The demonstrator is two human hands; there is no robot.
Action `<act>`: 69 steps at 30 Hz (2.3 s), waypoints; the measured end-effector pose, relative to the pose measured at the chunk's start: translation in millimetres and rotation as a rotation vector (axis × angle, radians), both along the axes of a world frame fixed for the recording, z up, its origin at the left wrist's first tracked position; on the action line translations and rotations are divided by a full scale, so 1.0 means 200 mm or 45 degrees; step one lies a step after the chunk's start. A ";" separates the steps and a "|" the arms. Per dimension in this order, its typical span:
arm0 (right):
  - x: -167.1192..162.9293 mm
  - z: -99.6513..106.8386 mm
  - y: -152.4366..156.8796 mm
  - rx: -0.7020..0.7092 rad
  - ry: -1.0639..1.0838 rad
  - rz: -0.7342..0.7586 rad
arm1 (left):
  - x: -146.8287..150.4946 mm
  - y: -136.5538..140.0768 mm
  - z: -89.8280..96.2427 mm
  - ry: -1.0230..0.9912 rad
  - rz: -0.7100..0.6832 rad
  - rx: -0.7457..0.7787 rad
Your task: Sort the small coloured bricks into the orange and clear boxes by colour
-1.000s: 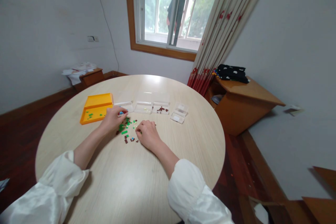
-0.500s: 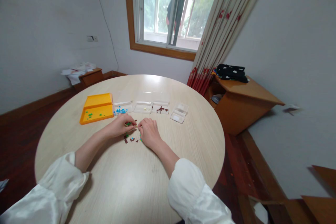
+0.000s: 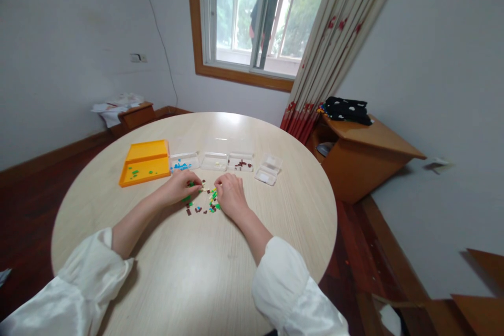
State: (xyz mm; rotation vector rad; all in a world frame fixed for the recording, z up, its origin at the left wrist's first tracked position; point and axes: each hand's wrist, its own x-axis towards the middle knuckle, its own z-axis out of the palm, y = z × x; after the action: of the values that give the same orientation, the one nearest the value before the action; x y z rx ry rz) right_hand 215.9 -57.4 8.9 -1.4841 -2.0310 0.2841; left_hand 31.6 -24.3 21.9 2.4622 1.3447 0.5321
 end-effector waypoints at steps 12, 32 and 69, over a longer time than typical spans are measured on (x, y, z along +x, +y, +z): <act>0.01 -0.02 0.02 -0.038 0.153 -0.033 | -0.01 0.00 -0.02 -0.055 0.038 0.017; 0.03 0.05 -0.02 -0.125 -0.165 0.008 | -0.01 0.02 -0.03 -0.008 0.056 0.028; -0.01 -0.01 0.05 -0.162 0.569 0.040 | 0.06 -0.06 0.00 -0.301 -0.064 0.237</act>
State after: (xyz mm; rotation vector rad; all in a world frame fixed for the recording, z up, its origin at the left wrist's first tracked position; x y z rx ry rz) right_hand 213.8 -47.3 7.7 -1.3188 -1.7008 0.7022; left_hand 43.1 -35.9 21.2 2.4727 1.1836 0.9408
